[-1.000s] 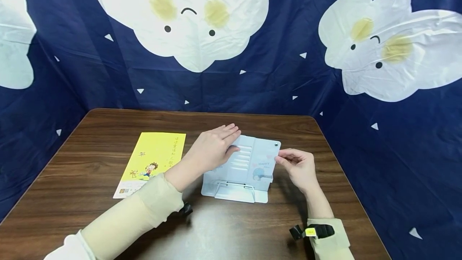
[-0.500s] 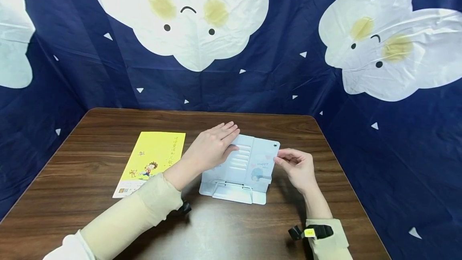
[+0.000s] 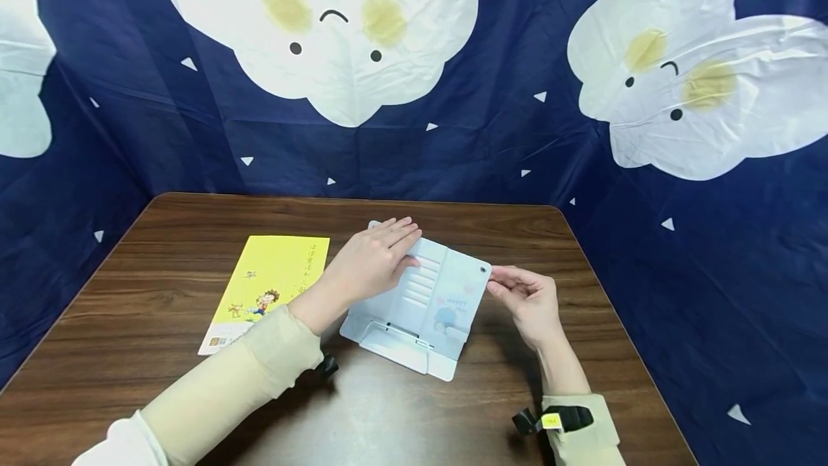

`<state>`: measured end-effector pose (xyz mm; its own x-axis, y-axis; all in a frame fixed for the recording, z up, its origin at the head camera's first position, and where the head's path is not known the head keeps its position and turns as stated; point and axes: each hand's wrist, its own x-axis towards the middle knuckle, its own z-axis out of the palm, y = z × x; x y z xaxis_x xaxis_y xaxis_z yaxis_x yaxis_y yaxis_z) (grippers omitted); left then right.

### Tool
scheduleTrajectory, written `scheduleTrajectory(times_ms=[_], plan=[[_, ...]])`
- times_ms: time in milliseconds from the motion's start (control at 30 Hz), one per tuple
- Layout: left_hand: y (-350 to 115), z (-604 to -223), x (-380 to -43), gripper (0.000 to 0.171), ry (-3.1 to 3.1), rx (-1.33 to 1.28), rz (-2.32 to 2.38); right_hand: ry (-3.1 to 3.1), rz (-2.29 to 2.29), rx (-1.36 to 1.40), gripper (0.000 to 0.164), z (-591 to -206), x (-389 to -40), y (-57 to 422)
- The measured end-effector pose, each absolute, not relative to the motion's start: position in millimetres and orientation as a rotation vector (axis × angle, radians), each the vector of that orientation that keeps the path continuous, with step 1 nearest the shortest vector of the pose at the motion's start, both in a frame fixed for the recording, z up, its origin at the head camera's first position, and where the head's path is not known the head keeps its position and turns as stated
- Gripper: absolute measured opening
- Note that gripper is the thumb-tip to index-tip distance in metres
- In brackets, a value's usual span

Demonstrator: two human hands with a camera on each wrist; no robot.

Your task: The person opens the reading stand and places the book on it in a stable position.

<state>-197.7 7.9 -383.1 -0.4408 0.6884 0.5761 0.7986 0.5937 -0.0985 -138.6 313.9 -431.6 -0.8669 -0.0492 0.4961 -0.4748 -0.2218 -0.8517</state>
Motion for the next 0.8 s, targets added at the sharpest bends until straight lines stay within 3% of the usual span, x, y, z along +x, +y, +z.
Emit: scheduleTrajectory(times_ms=[333, 800], plan=[[2.6, -391.9, -204.8, 0.045, -2.17, -1.195, -0.283, -1.706, 2.355, 0.778, 0.034, -434.2, -138.8, 305.4], [-1.4, -397.5, -209.3, 0.047, -2.054, -1.206, -0.324, -1.734, 2.398, 0.794, 0.032, -434.5, -136.9, 299.4]])
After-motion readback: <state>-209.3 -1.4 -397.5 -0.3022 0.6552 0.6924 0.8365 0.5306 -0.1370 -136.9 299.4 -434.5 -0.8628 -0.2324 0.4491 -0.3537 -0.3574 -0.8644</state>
